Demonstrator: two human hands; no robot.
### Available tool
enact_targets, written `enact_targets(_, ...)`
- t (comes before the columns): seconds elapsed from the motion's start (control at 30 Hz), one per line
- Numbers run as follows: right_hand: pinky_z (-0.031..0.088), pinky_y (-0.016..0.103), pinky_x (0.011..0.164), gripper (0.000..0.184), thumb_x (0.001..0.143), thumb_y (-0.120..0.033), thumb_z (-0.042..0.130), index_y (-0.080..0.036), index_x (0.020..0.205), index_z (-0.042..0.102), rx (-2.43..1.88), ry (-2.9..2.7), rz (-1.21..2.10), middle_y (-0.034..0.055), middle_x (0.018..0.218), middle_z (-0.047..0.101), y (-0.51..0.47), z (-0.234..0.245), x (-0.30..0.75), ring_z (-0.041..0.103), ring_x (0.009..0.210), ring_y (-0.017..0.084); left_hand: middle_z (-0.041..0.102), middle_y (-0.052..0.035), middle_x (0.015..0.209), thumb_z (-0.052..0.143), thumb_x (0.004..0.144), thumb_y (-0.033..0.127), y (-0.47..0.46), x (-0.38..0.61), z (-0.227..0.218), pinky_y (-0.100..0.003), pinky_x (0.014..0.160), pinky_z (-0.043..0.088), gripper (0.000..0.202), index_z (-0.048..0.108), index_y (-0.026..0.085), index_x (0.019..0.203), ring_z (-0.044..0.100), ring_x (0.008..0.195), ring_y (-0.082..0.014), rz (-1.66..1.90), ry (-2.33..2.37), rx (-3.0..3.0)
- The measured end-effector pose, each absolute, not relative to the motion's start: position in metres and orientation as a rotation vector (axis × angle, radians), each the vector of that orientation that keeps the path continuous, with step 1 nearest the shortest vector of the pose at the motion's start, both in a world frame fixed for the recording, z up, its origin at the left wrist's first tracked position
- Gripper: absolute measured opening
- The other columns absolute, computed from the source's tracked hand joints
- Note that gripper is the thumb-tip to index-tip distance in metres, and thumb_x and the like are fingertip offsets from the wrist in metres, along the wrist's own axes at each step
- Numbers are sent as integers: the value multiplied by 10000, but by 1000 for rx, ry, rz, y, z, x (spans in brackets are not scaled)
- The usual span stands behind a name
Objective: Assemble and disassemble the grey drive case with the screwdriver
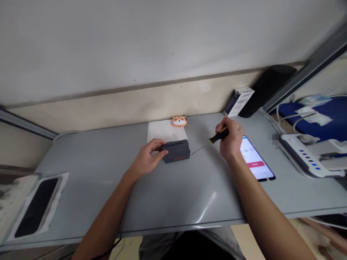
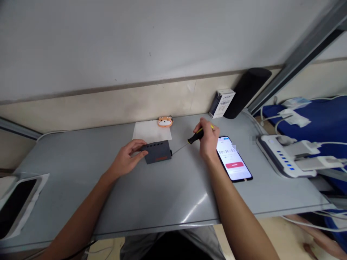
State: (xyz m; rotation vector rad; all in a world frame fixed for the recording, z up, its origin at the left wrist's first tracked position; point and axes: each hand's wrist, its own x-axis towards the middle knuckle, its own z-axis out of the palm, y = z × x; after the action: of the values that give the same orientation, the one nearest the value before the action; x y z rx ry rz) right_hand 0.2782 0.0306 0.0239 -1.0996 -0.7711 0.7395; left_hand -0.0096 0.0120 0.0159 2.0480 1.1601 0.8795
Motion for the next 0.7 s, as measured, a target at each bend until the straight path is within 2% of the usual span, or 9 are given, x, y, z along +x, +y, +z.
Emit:
enact_targets(0.17, 320, 325, 499, 478, 959, -369, 594, -242, 498, 584, -1058, -1283, 496, 4, 480, 526, 3, 37, 268, 454, 481, 147, 802, -59, 981, 586, 1047, 401, 13, -2, 2, -320, 761, 645, 232, 712, 216, 1110, 779, 873, -209, 880, 1245, 2117)
enact_targets(0.37, 251, 319, 503, 408, 920, -152, 554, -226, 541, 427, -750, -1719, 177, -46, 432, 391, -10, 40, 244, 303, 415, 109, 790, -64, 1009, 521, 1076, 283, 16, 0, -10, -353, 868, 626, 229, 735, 200, 1080, 750, 935, -199, 896, 1252, 2311)
enact_targets(0.47, 246, 314, 496, 395, 912, -125, 539, -230, 555, 405, -732, -1755, 142, -51, 436, 374, -8, 39, 241, 292, 413, 108, 779, -59, 980, 516, 1068, 208, 18, 1, -14, -364, 891, 620, 209, 724, 198, 1074, 738, 955, -197, 961, 1187, 2406)
enact_targets(0.7, 321, 310, 500, 402, 945, -144, 517, -235, 556, 478, -745, -1688, 246, -30, 446, 473, -10, 34, 240, 390, 420, 122, 759, -58, 994, 498, 1042, 123, 14, 3, -7, -361, 875, 620, 219, 693, 204, 1104, 723, 962, -193, 1035, 1140, 2531)
